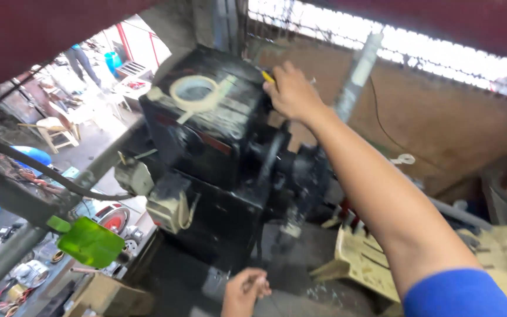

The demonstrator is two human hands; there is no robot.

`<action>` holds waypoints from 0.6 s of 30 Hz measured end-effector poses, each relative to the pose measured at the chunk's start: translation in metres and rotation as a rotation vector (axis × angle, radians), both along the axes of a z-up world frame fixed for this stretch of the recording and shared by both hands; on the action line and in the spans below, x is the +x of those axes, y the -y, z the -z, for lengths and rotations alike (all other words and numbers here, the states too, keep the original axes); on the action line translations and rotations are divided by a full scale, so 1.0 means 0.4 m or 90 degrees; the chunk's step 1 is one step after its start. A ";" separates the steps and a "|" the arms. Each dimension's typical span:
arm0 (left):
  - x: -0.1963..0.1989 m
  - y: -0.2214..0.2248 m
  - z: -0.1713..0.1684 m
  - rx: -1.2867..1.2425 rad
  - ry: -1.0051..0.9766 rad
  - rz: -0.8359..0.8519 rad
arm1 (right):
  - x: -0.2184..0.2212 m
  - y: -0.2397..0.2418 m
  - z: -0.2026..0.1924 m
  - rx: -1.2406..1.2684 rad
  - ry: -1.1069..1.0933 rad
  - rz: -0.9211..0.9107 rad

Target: Winding copper wire onto a machine to create motor coils, securing them with string ties, and organizing components on a workbench.

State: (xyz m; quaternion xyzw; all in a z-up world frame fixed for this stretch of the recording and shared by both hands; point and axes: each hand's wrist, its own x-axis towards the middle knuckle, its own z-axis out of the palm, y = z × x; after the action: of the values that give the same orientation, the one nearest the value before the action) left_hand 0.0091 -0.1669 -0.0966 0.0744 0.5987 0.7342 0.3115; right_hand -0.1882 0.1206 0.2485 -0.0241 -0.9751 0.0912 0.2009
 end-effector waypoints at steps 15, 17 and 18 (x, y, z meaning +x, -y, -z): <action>-0.200 0.075 -0.166 -0.142 0.090 0.117 | -0.134 -0.062 -0.032 -0.187 0.094 -0.026; -0.214 0.058 -0.184 -0.150 0.079 0.133 | -0.139 -0.083 -0.025 -0.228 0.088 -0.012; -0.215 0.056 -0.184 -0.143 0.091 0.128 | -0.151 -0.109 -0.003 -0.189 0.060 -0.006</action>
State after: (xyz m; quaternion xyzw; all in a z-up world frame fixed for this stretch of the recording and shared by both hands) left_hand -0.0769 -0.1892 -0.0228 0.0460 0.6432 0.6311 0.4312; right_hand -0.2487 0.1641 0.2499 -0.0532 -0.9593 0.2341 0.1490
